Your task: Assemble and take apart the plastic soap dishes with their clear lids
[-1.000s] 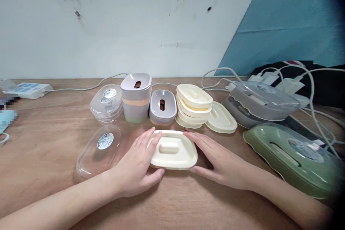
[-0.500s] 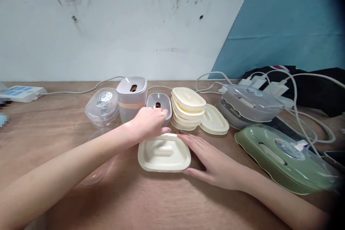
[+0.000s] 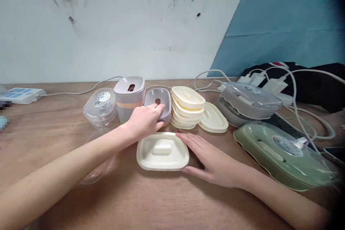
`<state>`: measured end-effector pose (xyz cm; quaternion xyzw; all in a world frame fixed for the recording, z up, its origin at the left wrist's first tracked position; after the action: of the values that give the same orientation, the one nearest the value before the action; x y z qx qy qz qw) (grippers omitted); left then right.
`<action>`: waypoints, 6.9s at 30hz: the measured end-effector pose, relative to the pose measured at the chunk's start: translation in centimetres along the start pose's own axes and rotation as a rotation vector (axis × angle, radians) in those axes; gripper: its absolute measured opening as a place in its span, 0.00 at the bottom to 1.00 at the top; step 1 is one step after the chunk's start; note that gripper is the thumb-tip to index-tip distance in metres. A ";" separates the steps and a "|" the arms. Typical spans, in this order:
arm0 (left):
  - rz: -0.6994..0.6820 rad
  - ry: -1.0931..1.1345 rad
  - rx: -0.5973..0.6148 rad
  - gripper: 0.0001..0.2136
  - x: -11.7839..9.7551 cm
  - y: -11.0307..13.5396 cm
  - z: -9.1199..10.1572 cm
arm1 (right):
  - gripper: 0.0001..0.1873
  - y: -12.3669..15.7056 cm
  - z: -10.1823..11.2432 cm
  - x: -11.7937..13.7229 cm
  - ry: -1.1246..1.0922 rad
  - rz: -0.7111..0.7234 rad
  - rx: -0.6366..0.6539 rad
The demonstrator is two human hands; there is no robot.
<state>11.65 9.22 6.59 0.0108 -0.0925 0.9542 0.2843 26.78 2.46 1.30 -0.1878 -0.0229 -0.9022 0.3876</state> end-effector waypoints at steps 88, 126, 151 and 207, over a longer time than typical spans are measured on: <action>-0.055 -0.130 -0.214 0.27 -0.4 12.8 -0.4 | 0.25 0.2 0.1 -1.1 -0.052 -0.049 -0.048; -0.266 0.792 -0.304 0.31 1.2 9.5 -1.9 | 0.58 0.0 -0.6 -1.5 -0.252 -0.099 -0.101; -0.315 0.710 -0.125 0.23 -0.6 8.6 -1.0 | 0.49 -0.3 -0.4 -1.7 -0.270 -0.100 -0.163; -0.354 0.858 -0.107 0.28 -0.5 9.4 -2.8 | 0.34 0.0 1.1 -0.4 -0.218 0.055 -0.062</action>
<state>7.05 1.71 2.23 -0.3839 -0.0122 0.8033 0.4553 27.36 2.97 2.18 -0.2976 -0.0317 -0.8656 0.4015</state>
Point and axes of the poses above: each hand's wrist, its own y-axis away from the middle knuckle, its own z-axis out of the back of the hand, x = y × z, the point moved 5 cm from there along -y, towards the middle knuckle
